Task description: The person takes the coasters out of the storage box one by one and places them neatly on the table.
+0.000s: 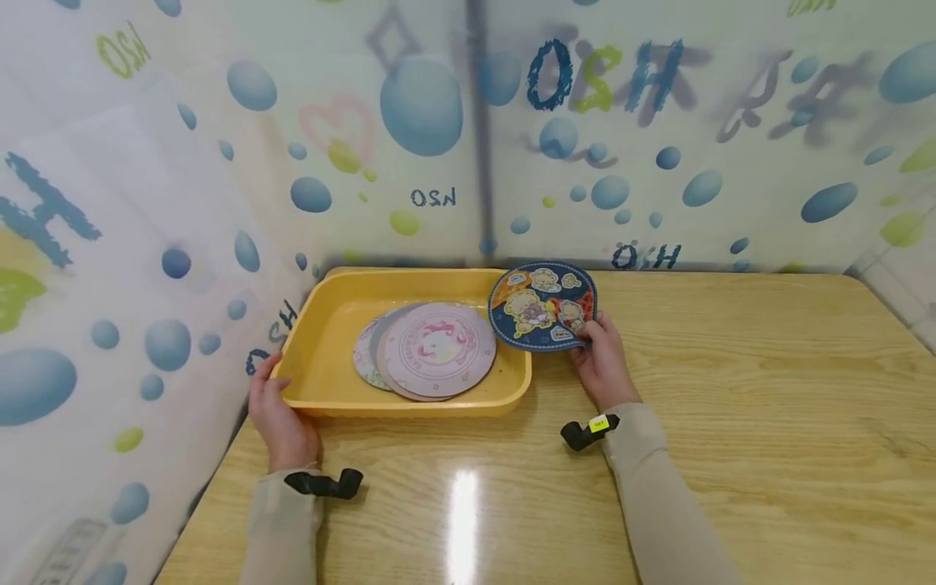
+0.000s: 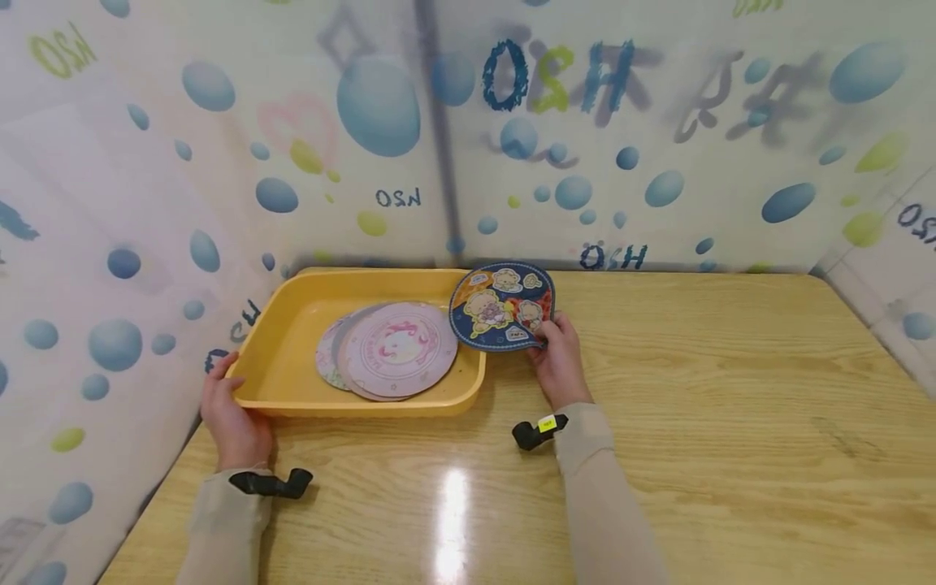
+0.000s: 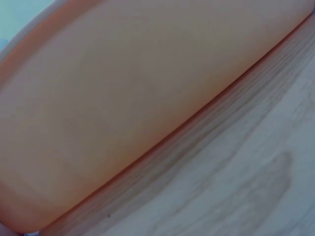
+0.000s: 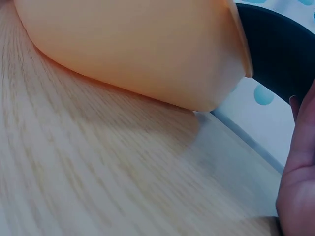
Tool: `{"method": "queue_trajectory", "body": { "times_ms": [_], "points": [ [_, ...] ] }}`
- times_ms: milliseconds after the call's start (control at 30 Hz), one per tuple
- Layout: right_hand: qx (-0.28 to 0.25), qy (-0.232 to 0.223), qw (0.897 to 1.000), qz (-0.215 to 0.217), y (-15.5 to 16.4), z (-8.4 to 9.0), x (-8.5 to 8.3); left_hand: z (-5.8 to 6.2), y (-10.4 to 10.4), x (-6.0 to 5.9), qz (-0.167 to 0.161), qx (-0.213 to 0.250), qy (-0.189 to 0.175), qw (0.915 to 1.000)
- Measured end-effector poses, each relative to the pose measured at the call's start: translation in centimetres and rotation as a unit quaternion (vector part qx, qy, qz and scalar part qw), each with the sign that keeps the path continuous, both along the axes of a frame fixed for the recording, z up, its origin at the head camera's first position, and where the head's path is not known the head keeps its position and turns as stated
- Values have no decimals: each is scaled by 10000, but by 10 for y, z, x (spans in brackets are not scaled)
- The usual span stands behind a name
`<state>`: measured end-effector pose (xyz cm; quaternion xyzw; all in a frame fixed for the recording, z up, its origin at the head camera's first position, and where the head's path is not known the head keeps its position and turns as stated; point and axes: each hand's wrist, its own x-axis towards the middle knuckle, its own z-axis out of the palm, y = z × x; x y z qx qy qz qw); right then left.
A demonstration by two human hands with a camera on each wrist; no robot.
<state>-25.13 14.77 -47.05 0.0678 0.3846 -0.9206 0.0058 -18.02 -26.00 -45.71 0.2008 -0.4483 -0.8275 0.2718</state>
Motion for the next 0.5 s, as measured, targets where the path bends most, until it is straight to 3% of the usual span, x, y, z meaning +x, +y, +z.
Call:
{"method": "queue_trajectory", "body": {
  "times_ms": [500],
  "points": [
    [-131,49,9992,-370,36,0,14,0,0,2,-13,7,28,10000]
  ]
}}
